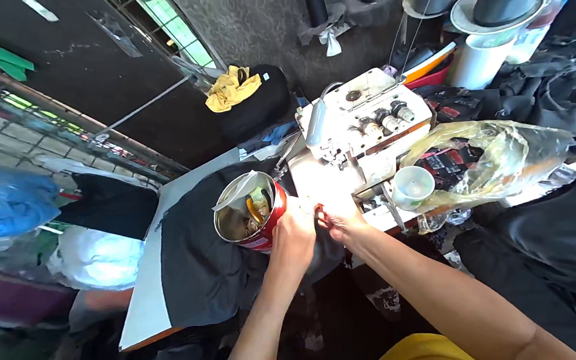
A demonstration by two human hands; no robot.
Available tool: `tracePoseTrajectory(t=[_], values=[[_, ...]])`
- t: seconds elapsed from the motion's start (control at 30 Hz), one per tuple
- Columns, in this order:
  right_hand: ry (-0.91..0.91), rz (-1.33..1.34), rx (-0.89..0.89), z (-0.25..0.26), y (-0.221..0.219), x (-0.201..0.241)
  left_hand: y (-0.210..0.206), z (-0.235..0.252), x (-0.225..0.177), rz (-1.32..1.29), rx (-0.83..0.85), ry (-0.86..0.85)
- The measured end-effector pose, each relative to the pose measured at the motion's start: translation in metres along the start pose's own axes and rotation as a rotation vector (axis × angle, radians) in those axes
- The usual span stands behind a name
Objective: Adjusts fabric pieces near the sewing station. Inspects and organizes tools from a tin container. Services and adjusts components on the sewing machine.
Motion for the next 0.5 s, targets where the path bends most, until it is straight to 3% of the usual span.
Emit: tracePoseTrajectory(t=[0.1, 0.17, 0.23, 0.37, 0.43, 0.5], values=[[0.029, -0.023, -0.002, 0.006, -0.002, 0.002, -0.002, -0.004, -0.011, 0.288, -0.13, -0.148], [0.008, -0.095, 0.041, 0.006, 0.0, 0.006, -0.008, 0.001, -0.01, 0.177, -0.163, -0.129], [-0.013, -0.221, 0.099, 0.003, 0.0, 0.01, -0.015, 0.008, -0.004, -0.206, -0.064, 0.012], [-0.079, -0.274, 0.136, -0.004, 0.001, 0.006, -0.03, 0.018, 0.01, -1.233, 0.379, 0.348], [-0.115, -0.212, 0.147, 0.0, 0.005, 0.003, -0.03, 0.021, 0.018, -1.472, 0.567, 0.36], [-0.087, -0.124, 0.122, 0.003, 0.008, 0.0, -0.028, 0.023, 0.021, -1.5, 0.612, 0.349]])
Point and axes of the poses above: each hand's wrist, its own z-axis towards the middle knuckle, its own y-axis out of the back of the hand, x = y × z, the point moved 2 cm from there along z, towards the middle knuckle, and after that the axes turned 15 degrees about z, right-handed, at the moved point
